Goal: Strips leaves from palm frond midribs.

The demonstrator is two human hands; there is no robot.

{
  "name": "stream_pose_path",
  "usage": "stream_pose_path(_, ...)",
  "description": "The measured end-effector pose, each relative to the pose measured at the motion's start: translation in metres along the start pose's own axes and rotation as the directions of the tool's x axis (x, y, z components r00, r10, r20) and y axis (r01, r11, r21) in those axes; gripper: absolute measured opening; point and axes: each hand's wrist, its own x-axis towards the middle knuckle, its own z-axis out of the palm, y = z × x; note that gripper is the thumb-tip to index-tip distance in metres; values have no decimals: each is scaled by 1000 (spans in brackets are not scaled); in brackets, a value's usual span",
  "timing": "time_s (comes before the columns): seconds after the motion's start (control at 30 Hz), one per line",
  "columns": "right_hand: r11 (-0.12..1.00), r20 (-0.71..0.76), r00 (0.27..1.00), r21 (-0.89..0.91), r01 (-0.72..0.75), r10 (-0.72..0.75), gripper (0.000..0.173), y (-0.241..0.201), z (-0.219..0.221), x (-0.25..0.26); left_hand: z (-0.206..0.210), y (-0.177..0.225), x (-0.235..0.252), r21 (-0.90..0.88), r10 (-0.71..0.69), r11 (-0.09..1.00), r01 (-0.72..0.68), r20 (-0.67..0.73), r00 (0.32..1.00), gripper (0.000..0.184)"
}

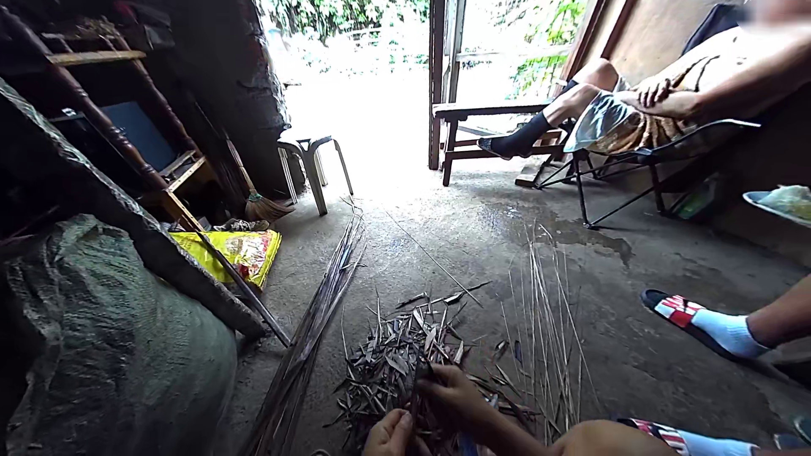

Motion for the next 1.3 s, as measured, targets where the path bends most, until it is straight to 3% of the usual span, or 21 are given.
stream_pose_path(0.17, 992, 0, 1000, 129, -12, 12, 19, -4, -5, -2, 2, -1, -3, 5, 40, 999, -40, -35, 999, 27)
stream_pose_path(0.3, 999, 40, 999, 46, -8, 6, 14, 1, 2, -1, 2, 4, -2, 9, 11, 1000, -11, -44, 999, 27)
stream_pose_path(0.5, 998, -180, 984, 52, 22, -12, 14, -9, -6, 5, 2, 1, -5, 50, -47, 998, 45, 36, 998, 29)
stream_pose_path(0.6, 969, -166, 979, -234, 80, -121, 18, -3, -14, 6, 3, -1, -5, 8, -63, 998, 64, -35, 997, 32)
stream_pose_path(0.7, 799, -20, 980, -582, 150, -199, 23, 4, -6, 0, -1, -3, 2, -77, -68, 995, 59, -112, 991, 32)
stream_pose_path(0.9, 580, 188, 979, -807, 113, 71, 22, 1, 24, -12, 2, -3, 2, -190, -69, 981, 45, -122, 990, 29)
stream_pose_path(0.97, 555, 191, 980, -822, 125, 63, 22, 3, 25, -11, 2, -3, 1, -222, -81, 973, 56, -105, 991, 30)
stream_pose_path(1.03, 499, 144, 979, -844, 198, -144, 17, 12, 27, -12, 1, -2, 1, -238, -94, 968, 74, -75, 993, 31)
stream_pose_path(1.1, 385, 53, 906, -894, 230, -419, 9, 28, 27, -6, 1, 0, 0, -226, -96, 970, 85, -39, 995, 34)
stream_pose_path(1.13, 355, 6, 875, -912, 203, -484, 8, 32, 25, -2, 2, 0, -1, -215, -96, 972, 89, -18, 995, 35)
stream_pose_path(1.2, 406, -92, 897, -908, 103, -433, 12, 28, 19, 3, 3, -2, -3, -208, -95, 973, 97, 23, 995, 36)
stream_pose_path(1.3, 553, -203, 964, -829, -77, -170, 22, 11, 5, 10, 3, -4, -6, -210, -106, 970, 122, 87, 991, 36)
